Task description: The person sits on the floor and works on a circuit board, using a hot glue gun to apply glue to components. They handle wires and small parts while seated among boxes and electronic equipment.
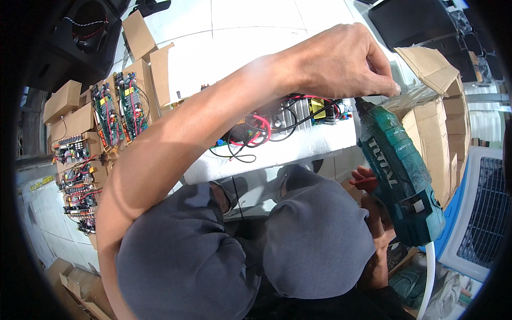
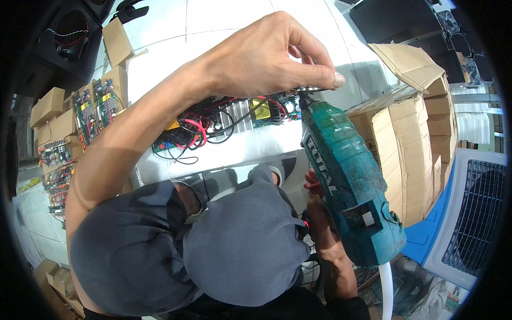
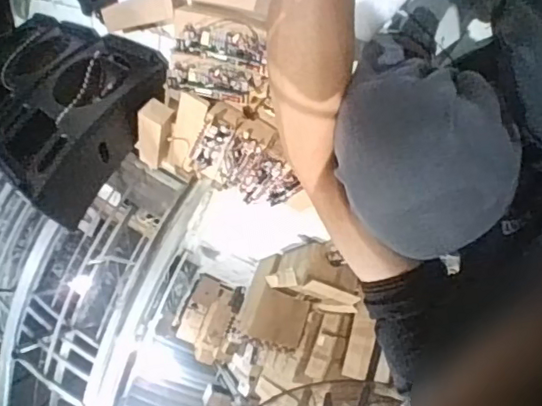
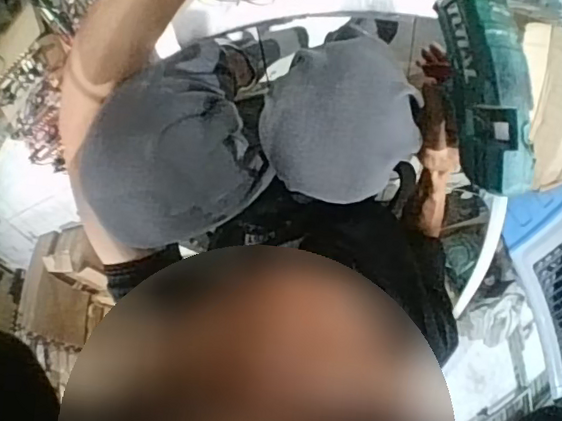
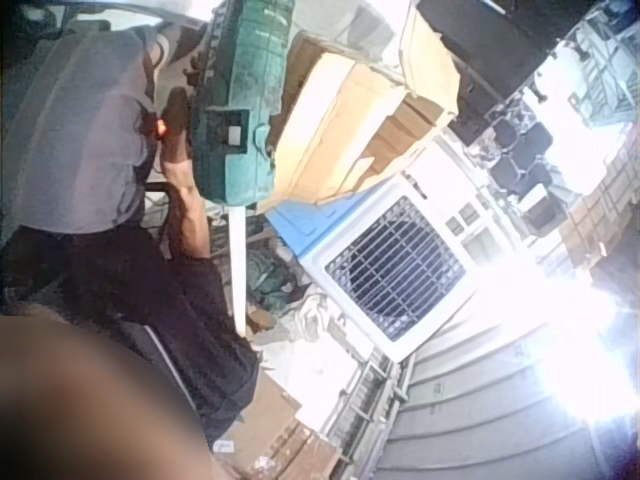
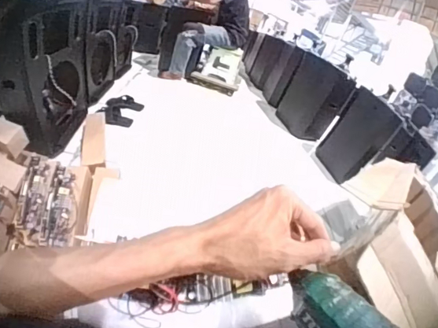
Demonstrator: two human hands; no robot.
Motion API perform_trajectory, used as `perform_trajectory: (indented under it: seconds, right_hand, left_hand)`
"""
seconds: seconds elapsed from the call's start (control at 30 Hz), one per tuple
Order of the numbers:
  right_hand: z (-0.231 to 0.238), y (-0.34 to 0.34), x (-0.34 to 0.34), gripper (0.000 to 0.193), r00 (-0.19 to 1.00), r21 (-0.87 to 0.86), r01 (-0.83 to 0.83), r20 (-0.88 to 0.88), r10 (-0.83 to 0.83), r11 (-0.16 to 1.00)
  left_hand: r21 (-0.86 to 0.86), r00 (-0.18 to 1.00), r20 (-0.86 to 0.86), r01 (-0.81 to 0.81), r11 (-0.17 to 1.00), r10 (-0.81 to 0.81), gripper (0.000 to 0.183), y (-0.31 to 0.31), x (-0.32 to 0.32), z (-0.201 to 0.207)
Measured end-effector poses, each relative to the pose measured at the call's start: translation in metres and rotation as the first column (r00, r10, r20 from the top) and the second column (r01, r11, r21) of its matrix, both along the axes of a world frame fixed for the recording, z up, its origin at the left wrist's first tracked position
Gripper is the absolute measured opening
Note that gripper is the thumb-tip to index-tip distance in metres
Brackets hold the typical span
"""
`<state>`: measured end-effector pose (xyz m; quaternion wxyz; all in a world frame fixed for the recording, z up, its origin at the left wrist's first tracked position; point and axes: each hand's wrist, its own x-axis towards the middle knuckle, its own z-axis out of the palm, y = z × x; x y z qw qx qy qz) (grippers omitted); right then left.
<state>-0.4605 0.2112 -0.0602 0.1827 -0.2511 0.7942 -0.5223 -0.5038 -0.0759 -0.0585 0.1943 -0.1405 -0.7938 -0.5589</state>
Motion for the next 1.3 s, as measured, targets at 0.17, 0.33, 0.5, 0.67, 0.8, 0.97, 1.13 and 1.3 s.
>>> perform_trajectory:
  seconds: [0.17, 0.33, 0.5, 0.67, 0.8, 0.97, 1.13, 1.3]
  right_hand:
    - [-0.027, 0.025, -0.022, 0.055, 0.985, -0.101, -0.147, 0.080, 0.155, 0.984]
    - [-0.023, 0.015, -0.009, 0.066, 0.991, -0.021, -0.074, 0.114, 0.076, 0.997]
    - [-0.013, 0.004, -0.003, 0.073, 0.985, -0.015, -0.088, 0.149, 0.089, 0.996]
    - [-0.009, 0.002, -0.004, 0.066, 0.990, -0.030, -0.097, 0.099, 0.099, 0.995]
    - [-0.013, 0.001, -0.003, 0.066, 0.995, -0.081, -0.096, 0.016, 0.097, 0.992]
    - [-0.006, -0.001, -0.001, 0.062, 0.996, 0.028, -0.089, 0.008, 0.089, 0.996]
    - [-0.010, -0.003, -0.003, 0.063, 0.998, -0.059, -0.068, 0.015, 0.069, 0.996]
    - [-0.008, -0.005, -0.004, 0.066, 0.997, -0.093, -0.078, 0.006, 0.079, 0.993]
  left_hand:
    - [-0.012, 1.000, -0.004, 0.005, 1.000, -0.005, 0.032, -0.002, 0.000, 0.000]
    - [-0.009, 1.000, 0.023, 0.008, 1.000, -0.008, 0.032, -0.003, 0.000, 0.000]
    - [-0.021, 1.000, 0.018, -0.009, 1.000, 0.009, 0.031, -0.004, -0.001, -0.002]
    - [-0.021, 1.000, 0.002, -0.016, 1.000, 0.016, 0.031, -0.003, -0.002, -0.004]
    - [-0.008, 1.000, -0.001, -0.002, 1.000, 0.002, 0.030, -0.003, 0.000, -0.002]
    - [-0.004, 1.000, 0.007, 0.000, 1.000, 0.000, 0.029, -0.003, 0.001, -0.003]
    - [0.012, 1.000, 0.026, 0.013, 1.000, -0.013, 0.029, -0.003, 0.003, 0.000]
    - [0.025, 0.998, 0.048, 0.026, 0.999, -0.028, 0.028, -0.003, 0.002, 0.000]
